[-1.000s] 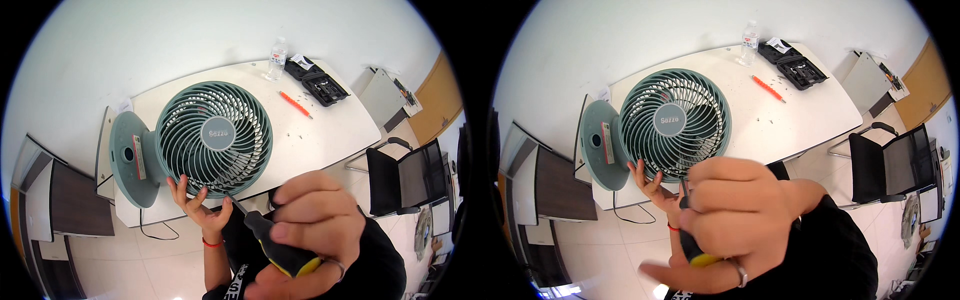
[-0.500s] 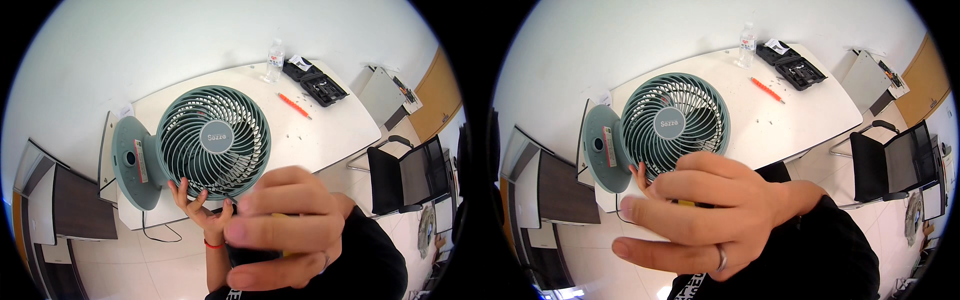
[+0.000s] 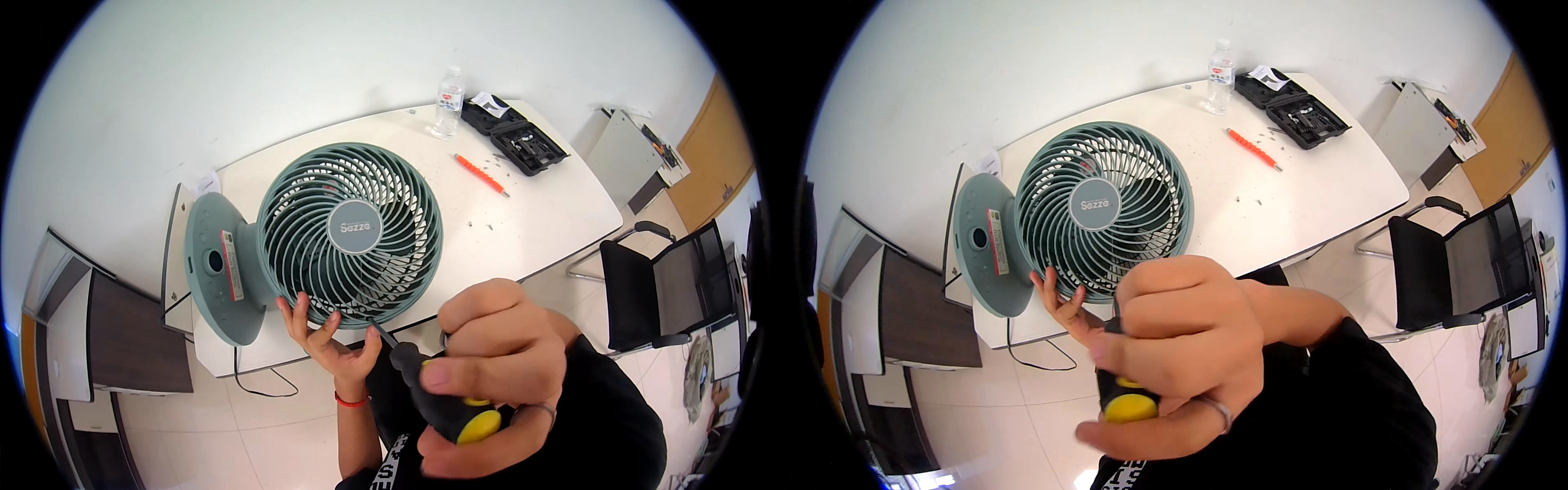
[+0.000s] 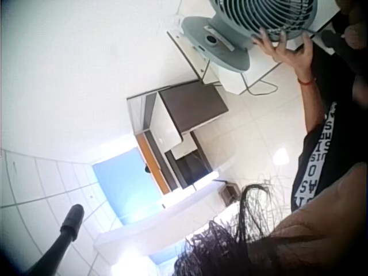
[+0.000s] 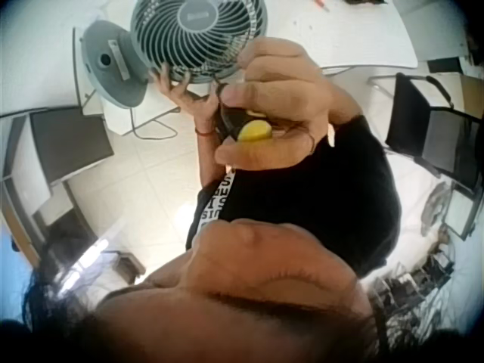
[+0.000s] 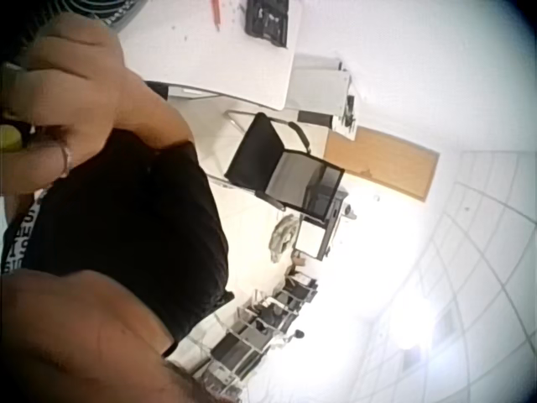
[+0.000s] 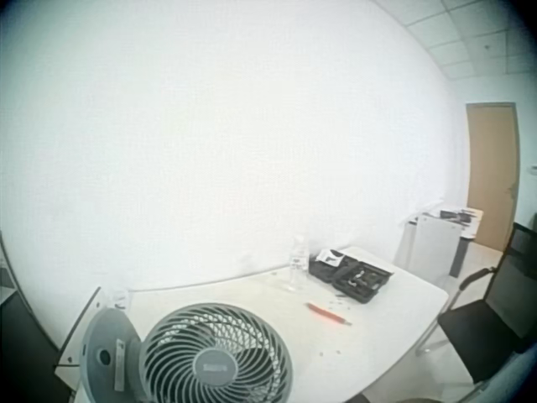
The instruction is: The person assembles a small teal desk fan on a white office desk. They use a screwdriver to attach the front grille to the fan body, then secure the rear grille, and finally tighten screws on the base.
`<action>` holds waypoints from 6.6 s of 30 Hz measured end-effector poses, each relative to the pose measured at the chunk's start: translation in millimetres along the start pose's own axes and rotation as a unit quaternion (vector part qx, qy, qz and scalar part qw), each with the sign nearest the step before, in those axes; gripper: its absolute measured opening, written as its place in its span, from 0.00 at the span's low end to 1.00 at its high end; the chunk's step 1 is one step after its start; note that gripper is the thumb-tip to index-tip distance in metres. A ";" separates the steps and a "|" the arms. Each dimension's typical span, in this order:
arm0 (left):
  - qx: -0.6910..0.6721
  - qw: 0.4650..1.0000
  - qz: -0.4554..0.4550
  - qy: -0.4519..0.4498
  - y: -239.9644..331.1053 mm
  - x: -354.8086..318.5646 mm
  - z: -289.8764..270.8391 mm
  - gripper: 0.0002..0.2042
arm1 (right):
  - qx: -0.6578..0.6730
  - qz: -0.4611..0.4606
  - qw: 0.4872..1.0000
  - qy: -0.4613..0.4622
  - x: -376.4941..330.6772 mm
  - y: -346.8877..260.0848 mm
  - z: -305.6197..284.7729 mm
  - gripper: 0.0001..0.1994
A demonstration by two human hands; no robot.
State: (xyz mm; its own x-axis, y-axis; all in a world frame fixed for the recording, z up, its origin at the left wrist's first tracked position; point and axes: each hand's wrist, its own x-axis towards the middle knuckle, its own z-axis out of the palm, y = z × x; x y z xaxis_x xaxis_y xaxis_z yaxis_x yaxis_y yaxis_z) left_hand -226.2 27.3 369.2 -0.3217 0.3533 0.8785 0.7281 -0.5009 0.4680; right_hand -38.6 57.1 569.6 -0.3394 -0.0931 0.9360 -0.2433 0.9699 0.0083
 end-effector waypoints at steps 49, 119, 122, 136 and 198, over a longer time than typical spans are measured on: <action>0.005 1.000 -0.005 -0.003 3.9 0.1 -2.8 0.26 | -0.018 -0.028 0.999 0.023 2.7 5.8 4.6 0.19; 0.037 0.998 -0.023 -0.033 16.6 10.4 -7.1 0.25 | 0.136 -0.002 0.989 -0.053 14.9 14.1 -9.5 0.10; 0.012 0.999 -0.023 -0.022 14.7 13.5 -5.5 0.26 | 0.047 -0.020 0.999 0.010 13.8 10.9 -5.6 0.10; 0.008 0.999 -0.050 -0.010 20.7 11.0 -3.0 0.23 | 0.080 -0.013 0.996 -0.040 13.2 13.2 -8.7 0.13; 0.089 0.928 -0.143 -0.334 -8.1 221.0 42.4 0.22 | 0.404 0.217 0.885 0.082 15.0 -5.7 28.9 0.17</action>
State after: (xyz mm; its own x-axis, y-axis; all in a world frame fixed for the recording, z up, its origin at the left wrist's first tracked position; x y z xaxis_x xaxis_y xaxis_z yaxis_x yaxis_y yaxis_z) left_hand -277.5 142.9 555.5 -0.1143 0.8917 0.4380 0.7777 -0.1940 0.5979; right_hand -68.6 43.7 573.4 -0.4400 0.3465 0.8284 -0.7146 0.4236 -0.5567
